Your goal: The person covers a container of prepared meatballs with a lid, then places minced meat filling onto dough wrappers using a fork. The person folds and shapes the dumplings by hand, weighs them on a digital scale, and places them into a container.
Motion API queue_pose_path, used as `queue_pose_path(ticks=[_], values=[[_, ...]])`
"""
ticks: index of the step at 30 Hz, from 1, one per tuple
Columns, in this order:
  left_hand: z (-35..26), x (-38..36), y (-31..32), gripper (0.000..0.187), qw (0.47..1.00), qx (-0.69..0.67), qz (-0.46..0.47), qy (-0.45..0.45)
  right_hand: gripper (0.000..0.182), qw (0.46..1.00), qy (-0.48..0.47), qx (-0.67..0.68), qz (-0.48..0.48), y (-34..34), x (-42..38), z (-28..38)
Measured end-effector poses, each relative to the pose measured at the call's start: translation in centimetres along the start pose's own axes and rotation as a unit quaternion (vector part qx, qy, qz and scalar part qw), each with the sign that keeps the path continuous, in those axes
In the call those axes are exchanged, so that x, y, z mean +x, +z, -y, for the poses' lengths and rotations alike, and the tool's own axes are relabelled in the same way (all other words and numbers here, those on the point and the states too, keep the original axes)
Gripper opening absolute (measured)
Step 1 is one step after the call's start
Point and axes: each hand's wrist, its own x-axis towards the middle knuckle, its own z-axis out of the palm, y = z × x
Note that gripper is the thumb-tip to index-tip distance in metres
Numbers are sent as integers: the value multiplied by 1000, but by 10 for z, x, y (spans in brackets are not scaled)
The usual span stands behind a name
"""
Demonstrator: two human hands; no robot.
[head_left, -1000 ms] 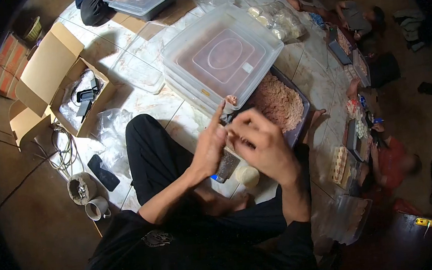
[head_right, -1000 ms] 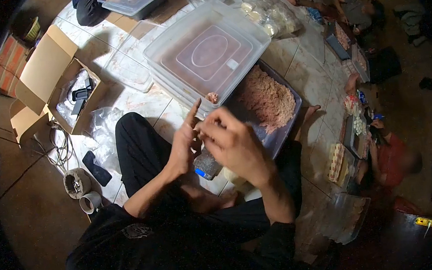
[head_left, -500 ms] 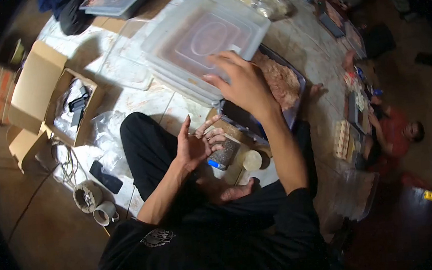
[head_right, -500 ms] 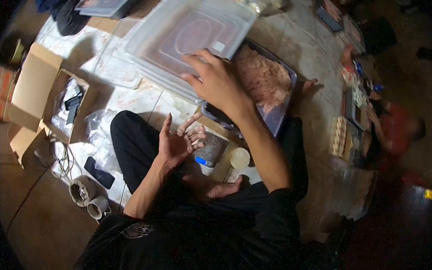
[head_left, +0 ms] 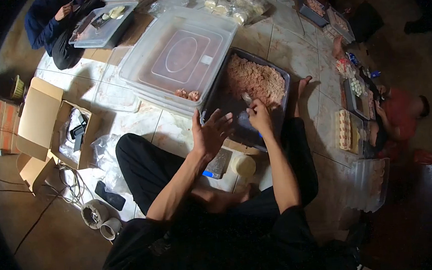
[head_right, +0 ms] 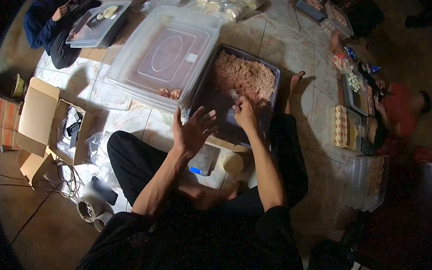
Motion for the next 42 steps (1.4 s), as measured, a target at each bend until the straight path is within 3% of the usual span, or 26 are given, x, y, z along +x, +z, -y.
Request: queue_pose_path(ticks=[2, 3, 4, 7, 8, 9, 12, 13, 15, 17, 19, 21, 22, 23, 24, 25, 26, 27, 30, 34, 35, 36, 38, 39, 42], values=[[6, 25, 8, 107, 999, 11, -35, 15, 12, 994, 22, 90, -61, -42, -15, 45], [11, 40, 6, 120, 999, 1, -32, 15, 15, 992, 28, 107, -53, -69, -29, 81], [15, 54, 0, 122, 1000, -9, -29, 5, 20, 991, 35, 124, -42, -89, -48, 111], [21, 73, 13, 129, 999, 10, -41, 8, 15, 997, 37, 55, 29, -85, -89, 149], [24, 74, 22, 132, 992, 56, -110, -10, 12, 998, 33, 17, 40, -76, -97, 153], [26, 74, 22, 136, 994, 50, -88, -29, 17, 994, 70, 45, 74, -67, -97, 151], [21, 52, 32, 144, 998, 22, 22, -61, 30, 999, 27, 18, -13, -36, -88, 106], [18, 40, 36, 147, 995, 13, 63, -69, 42, 997, 73, -17, 1, -31, -92, 99], [16, 32, 32, 146, 997, 36, 35, -60, 39, 970, 198, 130, -48, -5, -76, 62], [14, 39, 18, 145, 997, 61, 35, -37, 27, 956, 251, 147, -25, -15, -69, 67], [14, 57, 4, 144, 996, 74, -33, -33, 17, 994, 94, -35, 45, -66, -60, 111], [12, 57, 11, 143, 990, 79, -105, -44, 10, 997, 50, 47, 20, -79, -82, 145], [10, 65, 8, 143, 996, 51, -60, -41, 7, 996, 26, 88, 3, -78, -87, 157], [12, 71, 3, 143, 999, 21, -17, -41, 4, 999, -24, 23, -21, -58, -91, 149], [16, 75, -2, 144, 999, -9, 26, -44, 4, 1000, 6, 15, -21, -48, -94, 135], [5, 52, 30, 144, 998, -17, -4, -63, 4, 999, 35, 4, -20, -49, -90, 129], [8, 54, 24, 144, 996, -25, 16, -79, 5, 998, 58, -7, -17, -50, -83, 121], [9, 57, 14, 144, 995, -31, 36, -93, 6, 998, 17, -2, -63, -45, -78, 107], [3, 52, 14, 144, 994, -21, -4, -111, 4, 994, 98, 43, -28, -71, -71, 114], [6, 51, 23, 146, 993, -54, -11, -107, 6, 999, -21, -8, -26, -45, -86, 111], [8, 50, 26, 147, 994, -49, -11, -102, 7, 997, -8, -48, -56, -39, -82, 96], [9, 44, 25, 146, 994, 9, 6, -104, 9, 993, 8, -86, -85, -33, -78, 80], [-2, 42, 22, 145, 986, 132, 44, -97, 10, 997, 46, -50, -36, -71, -59, 94], [-6, 48, 26, 145, 985, 157, 5, -69, 8, 992, 17, -78, -96, -77, -60, 100], [5, 60, 30, 145, 967, 224, -124, -4, 7, 991, 66, 120, 6, -102, -74, 137]])
